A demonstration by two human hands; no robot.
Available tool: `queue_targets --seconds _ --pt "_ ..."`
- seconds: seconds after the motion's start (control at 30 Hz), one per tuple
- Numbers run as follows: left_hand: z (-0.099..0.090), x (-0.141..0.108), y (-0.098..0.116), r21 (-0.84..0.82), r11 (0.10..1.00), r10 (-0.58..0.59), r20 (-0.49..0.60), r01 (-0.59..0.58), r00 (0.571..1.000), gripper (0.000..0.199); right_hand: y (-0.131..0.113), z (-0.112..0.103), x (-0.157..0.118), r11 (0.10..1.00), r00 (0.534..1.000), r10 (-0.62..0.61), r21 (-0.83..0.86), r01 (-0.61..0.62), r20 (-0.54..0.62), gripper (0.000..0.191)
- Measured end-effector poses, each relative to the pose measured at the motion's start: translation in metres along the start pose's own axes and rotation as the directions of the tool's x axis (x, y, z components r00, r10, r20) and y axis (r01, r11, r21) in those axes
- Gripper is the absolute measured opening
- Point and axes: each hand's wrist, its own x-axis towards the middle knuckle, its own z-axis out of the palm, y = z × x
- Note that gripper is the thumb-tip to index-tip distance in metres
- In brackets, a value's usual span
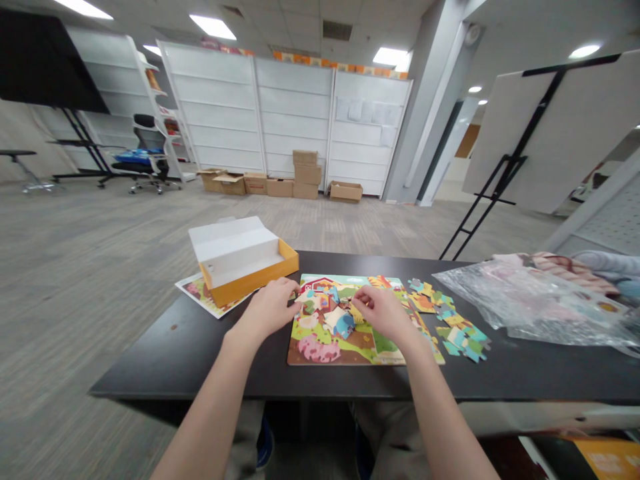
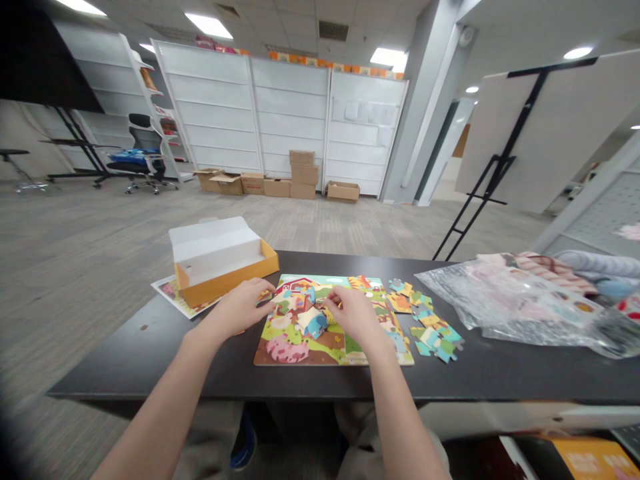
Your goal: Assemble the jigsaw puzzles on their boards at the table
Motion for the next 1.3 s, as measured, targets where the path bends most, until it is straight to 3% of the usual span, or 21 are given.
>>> queue_targets --seconds 0.1,0.23,0.3,0.37,0.5,0.63,0.9,1.07,1.2,1.3 --pt "0.008 0.006 0.018 -0.029 0.996 0.088 0.028 -0.088 0.996 0.033 -0.006 0.002 -0.003 1.0 0.995 -0.011 0.006 0.011 0.104 0.014" --pt "0.011 0.01 0.033 0.054 0.998 0.038 0.025 -0.039 0.999 0.03 -0.008 -0.002 -0.007 1.0 0.98 0.018 -0.003 -0.018 0.199 0.011" --pt "0.009 0.01 0.039 0.072 0.997 0.008 -0.031 -0.006 0.999 0.029 -0.005 -0.006 -0.008 0.999 0.986 0.047 -0.033 -0.042 0.16 0.013" --pt "0.007 0.008 0.048 0.006 0.998 0.065 -0.053 -0.064 0.996 0.028 -0.001 -0.011 -0.007 0.996 0.992 0.071 -0.062 -0.065 0.1 0.015" --pt "0.006 0.003 0.07 -0.184 0.944 0.291 0.07 -0.275 0.954 0.042 0.008 -0.014 -0.005 0.993 0.994 0.094 -0.073 -0.09 0.058 0.017" --pt "0.012 0.0 0.085 -0.199 0.952 0.263 0.136 -0.234 0.955 0.057 0.011 -0.012 -0.005 0.994 0.995 0.086 -0.076 -0.082 0.054 0.017" --pt "0.02 0.007 0.072 -0.311 0.914 0.309 0.117 -0.26 0.944 0.066 0.017 -0.014 -0.007 0.991 0.991 0.126 -0.057 -0.124 0.038 0.018" --pt "0.018 0.005 0.072 -0.26 0.933 0.288 0.12 -0.25 0.95 0.064 0.021 -0.014 -0.007 0.986 0.985 0.145 -0.091 -0.137 0.09 0.016" --pt "0.011 0.003 0.077 -0.23 0.948 0.259 0.155 -0.221 0.953 0.059 0.027 -0.013 -0.01 0.988 0.985 0.1 -0.134 -0.081 0.14 0.055" --pt "0.004 0.003 0.069 -0.223 0.952 0.25 0.161 -0.211 0.955 0.058 0.032 -0.012 -0.011 0.985 0.981 0.111 -0.149 -0.088 0.158 0.059"
